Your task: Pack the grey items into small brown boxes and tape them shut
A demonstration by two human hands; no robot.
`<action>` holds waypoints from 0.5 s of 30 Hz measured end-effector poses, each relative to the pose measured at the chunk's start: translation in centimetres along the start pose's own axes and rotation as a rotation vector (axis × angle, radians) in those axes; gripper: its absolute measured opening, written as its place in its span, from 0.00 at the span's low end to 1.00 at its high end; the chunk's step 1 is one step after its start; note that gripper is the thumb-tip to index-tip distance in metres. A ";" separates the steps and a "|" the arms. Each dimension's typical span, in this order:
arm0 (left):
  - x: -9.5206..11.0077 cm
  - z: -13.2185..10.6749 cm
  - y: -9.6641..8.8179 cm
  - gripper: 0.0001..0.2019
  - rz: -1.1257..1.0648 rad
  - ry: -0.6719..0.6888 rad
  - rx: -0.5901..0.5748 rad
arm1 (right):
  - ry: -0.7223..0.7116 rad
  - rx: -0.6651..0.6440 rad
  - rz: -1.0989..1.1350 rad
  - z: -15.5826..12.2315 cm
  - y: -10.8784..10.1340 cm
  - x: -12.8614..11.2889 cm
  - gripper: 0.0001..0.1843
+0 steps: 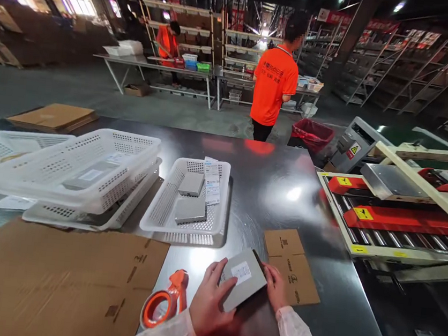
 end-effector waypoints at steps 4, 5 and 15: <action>0.7 0.0 -0.9 0.29 0.032 0.043 0.028 | 0.037 0.018 0.013 -0.1 0.2 0.6 0.37; 0.9 -0.1 -1.0 0.28 0.035 0.060 0.035 | 0.038 0.022 0.016 -0.1 0.2 0.6 0.38; 0.3 -0.6 0.6 0.28 0.011 -0.018 0.047 | 0.040 -0.037 0.043 -0.1 0.3 -0.3 0.36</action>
Point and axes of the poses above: each hand's wrist, its own z-axis towards the middle knuckle, its own y-axis out of the palm, x = y × z, the point moved 7 cm from there along z, towards the middle knuckle, and after that the axes turned 10 degrees about x, right-handed, at the moved point
